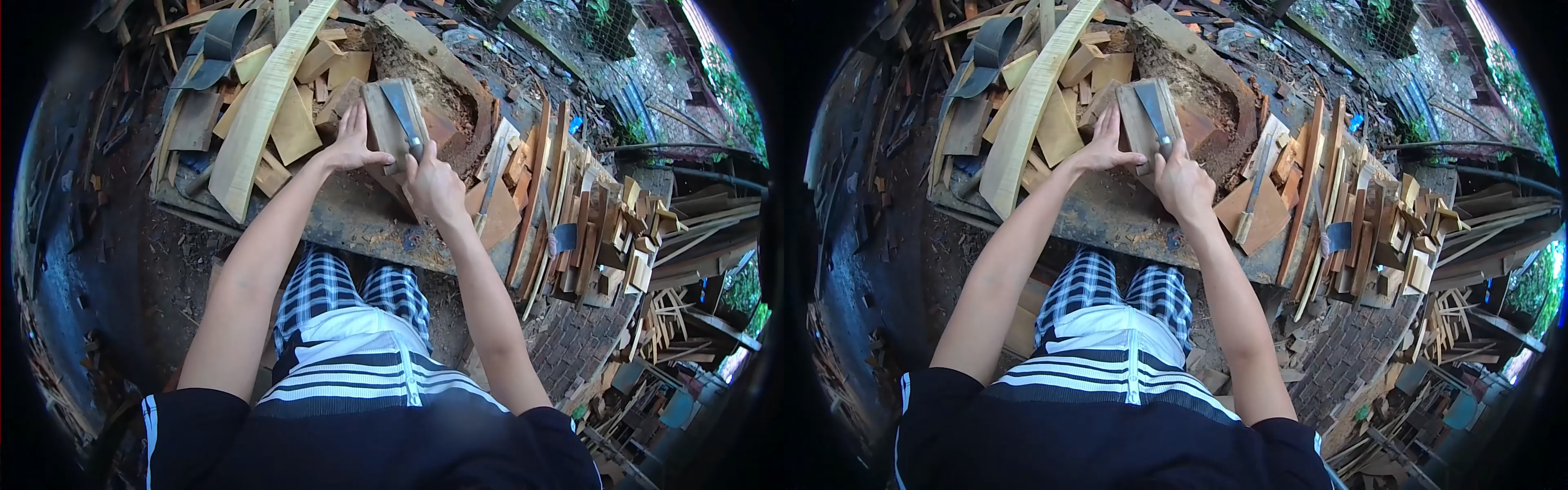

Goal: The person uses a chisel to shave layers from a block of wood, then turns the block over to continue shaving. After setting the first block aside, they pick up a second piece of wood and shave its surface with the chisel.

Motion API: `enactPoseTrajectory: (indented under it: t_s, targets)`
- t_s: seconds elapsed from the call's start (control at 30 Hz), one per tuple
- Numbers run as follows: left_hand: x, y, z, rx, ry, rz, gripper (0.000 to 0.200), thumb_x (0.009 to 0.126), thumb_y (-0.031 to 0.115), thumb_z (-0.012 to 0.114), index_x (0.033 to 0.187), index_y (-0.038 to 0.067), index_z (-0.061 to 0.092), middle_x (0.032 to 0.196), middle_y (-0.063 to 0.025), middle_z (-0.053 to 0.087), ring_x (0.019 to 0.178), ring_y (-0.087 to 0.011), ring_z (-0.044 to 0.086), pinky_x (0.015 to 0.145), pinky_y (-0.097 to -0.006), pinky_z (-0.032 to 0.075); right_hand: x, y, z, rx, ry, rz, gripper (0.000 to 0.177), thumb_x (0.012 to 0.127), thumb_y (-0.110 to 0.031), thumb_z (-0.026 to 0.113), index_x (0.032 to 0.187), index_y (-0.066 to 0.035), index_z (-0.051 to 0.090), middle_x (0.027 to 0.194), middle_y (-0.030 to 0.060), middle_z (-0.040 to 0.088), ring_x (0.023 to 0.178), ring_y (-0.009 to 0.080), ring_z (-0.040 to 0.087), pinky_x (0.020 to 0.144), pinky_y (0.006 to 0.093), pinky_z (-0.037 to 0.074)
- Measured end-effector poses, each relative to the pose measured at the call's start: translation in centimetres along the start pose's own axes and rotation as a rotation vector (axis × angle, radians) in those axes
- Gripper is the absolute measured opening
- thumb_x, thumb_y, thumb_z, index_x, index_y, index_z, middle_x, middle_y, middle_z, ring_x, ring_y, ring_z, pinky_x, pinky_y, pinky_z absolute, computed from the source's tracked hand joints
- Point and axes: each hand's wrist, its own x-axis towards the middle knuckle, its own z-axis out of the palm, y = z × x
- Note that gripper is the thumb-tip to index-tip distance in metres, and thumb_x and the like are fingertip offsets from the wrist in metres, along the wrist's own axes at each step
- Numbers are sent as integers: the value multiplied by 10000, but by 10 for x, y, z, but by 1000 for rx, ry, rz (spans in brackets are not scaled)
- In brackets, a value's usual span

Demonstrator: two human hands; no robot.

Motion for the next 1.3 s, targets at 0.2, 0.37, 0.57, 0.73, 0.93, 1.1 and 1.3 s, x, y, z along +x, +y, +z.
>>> enactPoseTrajectory:
  t_s: [0.2, 0.37, 0.57, 0.73, 0.93, 1.1, 1.3]
  targets:
    - [4, -6, 3, 6, -6, 1, 1525, 613, 776, 723, 1479, -100, -176, 1584, -307, -113, 1486, -385, -151, 1216, -444, -35, -13, -3, -3, -8, -30, -12, 381, 966, -377, 506, 1108, -25, 467, 789, 263, 685, 757, 454, 687, 693, 535, 548]
    - [2, -8, 7, -17, 6, 10, 1521, 611, 777, 724, 1484, -100, -160, 1585, -305, -110, 1483, -398, -148, 1214, -453, -37, -10, -2, 1, 11, -8, -26, 368, 971, -381, 499, 1091, -34, 473, 791, 266, 683, 762, 446, 689, 689, 537, 546]
    - [4, -7, 2, -12, -7, -10, 1527, 600, 783, 729, 1490, -97, -146, 1586, -307, -96, 1483, -406, -134, 1215, -454, -35, -17, -7, -2, 38, -29, 5, 404, 968, -396, 501, 1121, -23, 482, 808, 271, 686, 776, 449, 689, 707, 539, 547]
    - [4, -7, 5, 9, -28, -27, 1526, 601, 767, 740, 1490, -93, -153, 1586, -306, -94, 1487, -396, -131, 1216, -446, -35, -7, -7, 0, 45, -8, -28, 412, 958, -393, 517, 1132, -20, 493, 812, 273, 688, 767, 449, 691, 693, 532, 551]
    - [6, -5, 0, 29, -35, -28, 1532, 598, 775, 736, 1485, -104, -153, 1584, -311, -93, 1488, -393, -130, 1217, -442, -28, -7, -10, -6, 9, -12, -37, 398, 959, -389, 520, 1114, -23, 499, 814, 276, 685, 774, 441, 693, 686, 522, 555]
    - [4, -6, 5, -7, 35, 10, 1524, 601, 760, 748, 1490, -97, -146, 1585, -309, -92, 1487, -402, -125, 1216, -448, -20, -12, -6, -9, -6, -29, -42, 404, 967, -387, 505, 1114, -10, 505, 811, 261, 690, 770, 439, 694, 681, 519, 555]
    - [6, -7, 5, 21, 7, 4, 1521, 601, 765, 740, 1489, -102, -141, 1587, -309, -85, 1487, -403, -124, 1217, -448, -15, -28, -5, 0, -21, -28, -4, 405, 971, -386, 500, 1129, -13, 494, 793, 253, 690, 754, 433, 694, 683, 520, 557]
